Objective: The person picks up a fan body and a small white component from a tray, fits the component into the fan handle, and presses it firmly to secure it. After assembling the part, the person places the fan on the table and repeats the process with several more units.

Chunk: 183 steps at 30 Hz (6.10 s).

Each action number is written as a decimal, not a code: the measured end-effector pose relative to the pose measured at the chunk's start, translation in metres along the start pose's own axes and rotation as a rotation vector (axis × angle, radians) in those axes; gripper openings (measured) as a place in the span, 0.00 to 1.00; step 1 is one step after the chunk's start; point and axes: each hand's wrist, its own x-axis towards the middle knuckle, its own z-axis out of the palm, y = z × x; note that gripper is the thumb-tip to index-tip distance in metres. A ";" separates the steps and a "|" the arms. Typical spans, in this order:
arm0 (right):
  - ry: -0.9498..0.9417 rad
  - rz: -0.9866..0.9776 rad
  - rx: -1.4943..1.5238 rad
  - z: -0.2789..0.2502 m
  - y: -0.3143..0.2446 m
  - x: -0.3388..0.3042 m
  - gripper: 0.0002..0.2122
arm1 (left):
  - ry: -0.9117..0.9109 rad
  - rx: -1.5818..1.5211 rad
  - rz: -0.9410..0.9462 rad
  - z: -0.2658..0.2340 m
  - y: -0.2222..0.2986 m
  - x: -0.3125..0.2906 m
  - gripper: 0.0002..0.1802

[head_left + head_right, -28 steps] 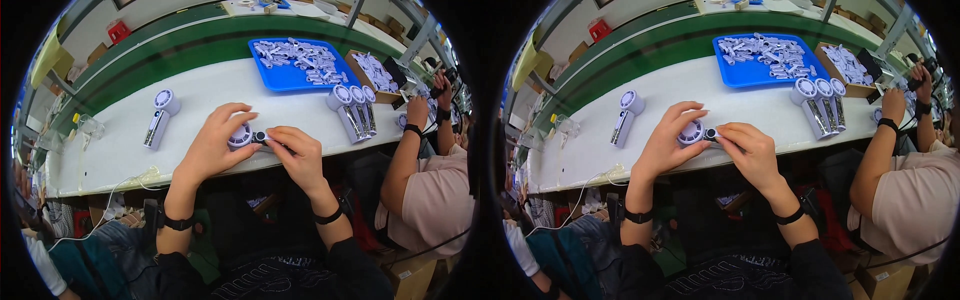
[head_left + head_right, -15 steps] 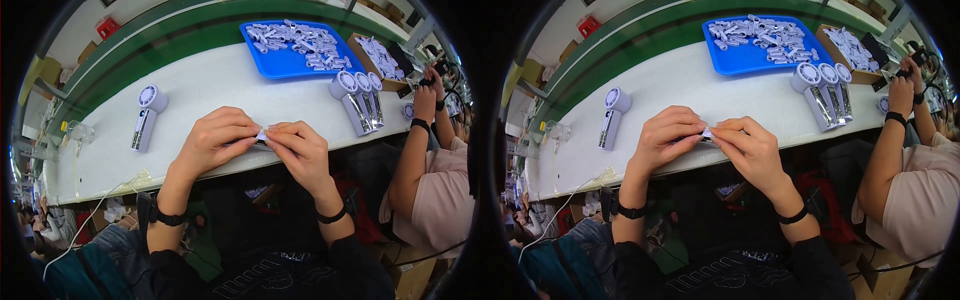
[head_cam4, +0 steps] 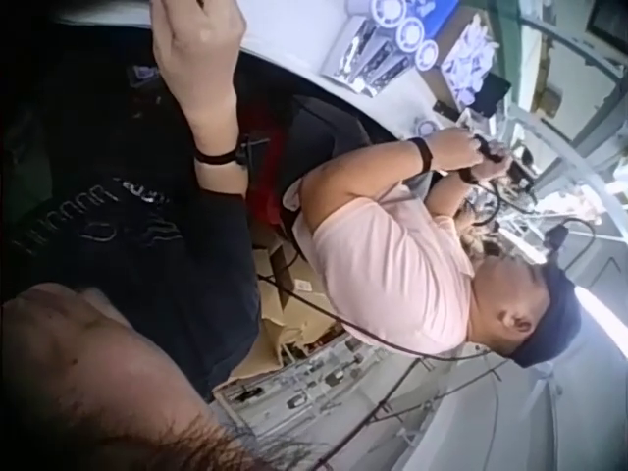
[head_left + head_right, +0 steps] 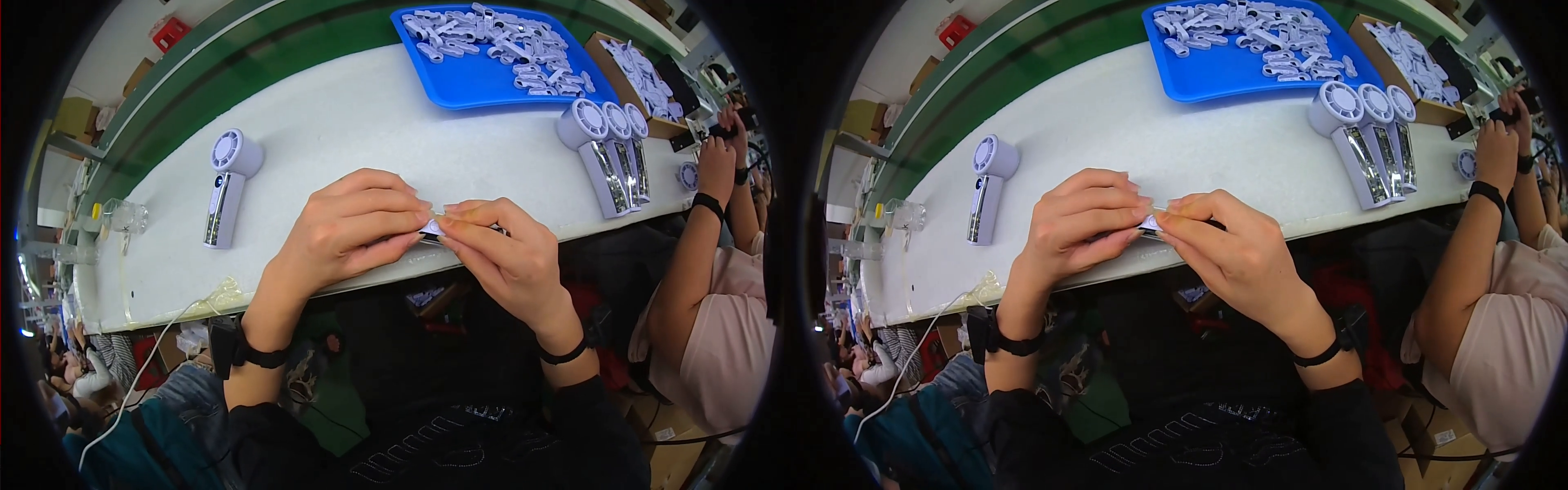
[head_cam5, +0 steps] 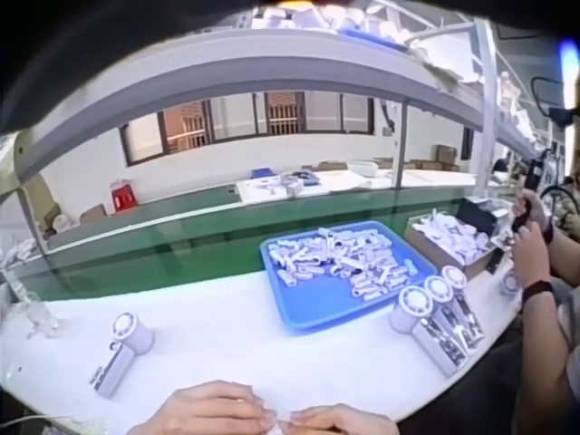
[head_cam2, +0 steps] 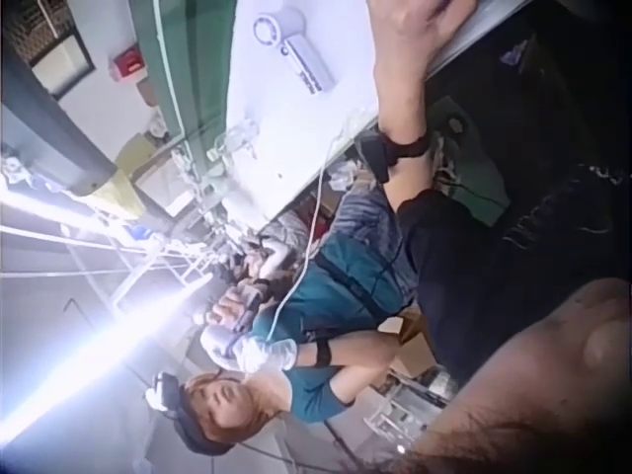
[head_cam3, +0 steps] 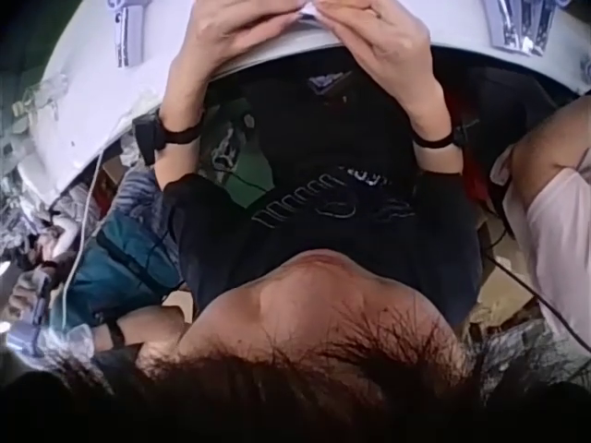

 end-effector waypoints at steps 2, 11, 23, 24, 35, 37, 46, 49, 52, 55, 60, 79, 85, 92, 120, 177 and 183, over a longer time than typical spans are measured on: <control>-0.009 -0.014 0.015 0.003 0.001 0.000 0.11 | -0.018 0.006 -0.005 -0.001 0.000 -0.002 0.17; 0.027 -0.044 -0.058 0.008 -0.002 -0.002 0.10 | -0.032 0.186 -0.056 0.002 0.021 -0.003 0.23; -0.012 -0.020 0.035 0.012 -0.004 0.011 0.12 | 0.159 0.190 -0.074 0.014 0.016 -0.013 0.21; -0.006 -0.069 -0.034 0.011 -0.007 0.013 0.12 | 0.153 0.195 -0.070 0.015 0.016 -0.013 0.21; -0.054 -0.144 -0.104 0.006 -0.008 0.018 0.09 | 0.120 0.304 -0.053 0.010 0.024 -0.005 0.21; -0.057 -0.156 -0.130 0.006 -0.010 0.018 0.09 | 0.109 0.342 -0.043 0.007 0.029 -0.003 0.20; -0.147 -0.149 -0.151 -0.002 -0.011 0.023 0.09 | 0.179 0.286 -0.051 0.016 0.023 -0.008 0.19; -0.147 -0.156 -0.185 -0.001 -0.014 0.019 0.11 | 0.201 0.264 -0.066 0.020 0.029 -0.011 0.19; -0.107 -0.156 -0.252 0.006 -0.015 0.007 0.13 | 0.099 0.473 -0.065 0.016 0.039 -0.005 0.20; -0.018 -0.148 -0.337 0.009 -0.016 -0.009 0.16 | 0.062 0.526 -0.061 0.019 0.043 -0.003 0.21; -0.077 -0.116 -0.226 0.002 -0.002 -0.004 0.22 | 0.107 0.462 -0.058 0.023 0.032 -0.013 0.23; -0.076 -0.019 -0.235 -0.002 0.002 0.003 0.20 | -0.092 0.480 -0.032 0.007 0.022 0.014 0.22; -0.083 0.392 0.270 -0.021 -0.009 -0.016 0.20 | -0.167 0.572 0.016 -0.003 0.039 0.018 0.23; -0.467 0.522 0.539 -0.056 -0.074 -0.029 0.24 | 0.611 0.663 0.279 0.013 0.091 0.000 0.29; -0.131 0.249 0.458 -0.032 -0.089 -0.074 0.16 | 0.391 -1.193 -0.523 0.071 0.166 -0.012 0.38; 0.589 0.294 0.585 -0.056 -0.001 -0.074 0.16 | 0.040 0.171 -0.155 0.034 0.015 0.101 0.35; 0.266 0.095 0.318 0.004 -0.017 -0.010 0.09 | 0.158 0.225 -0.632 -0.042 0.063 -0.012 0.34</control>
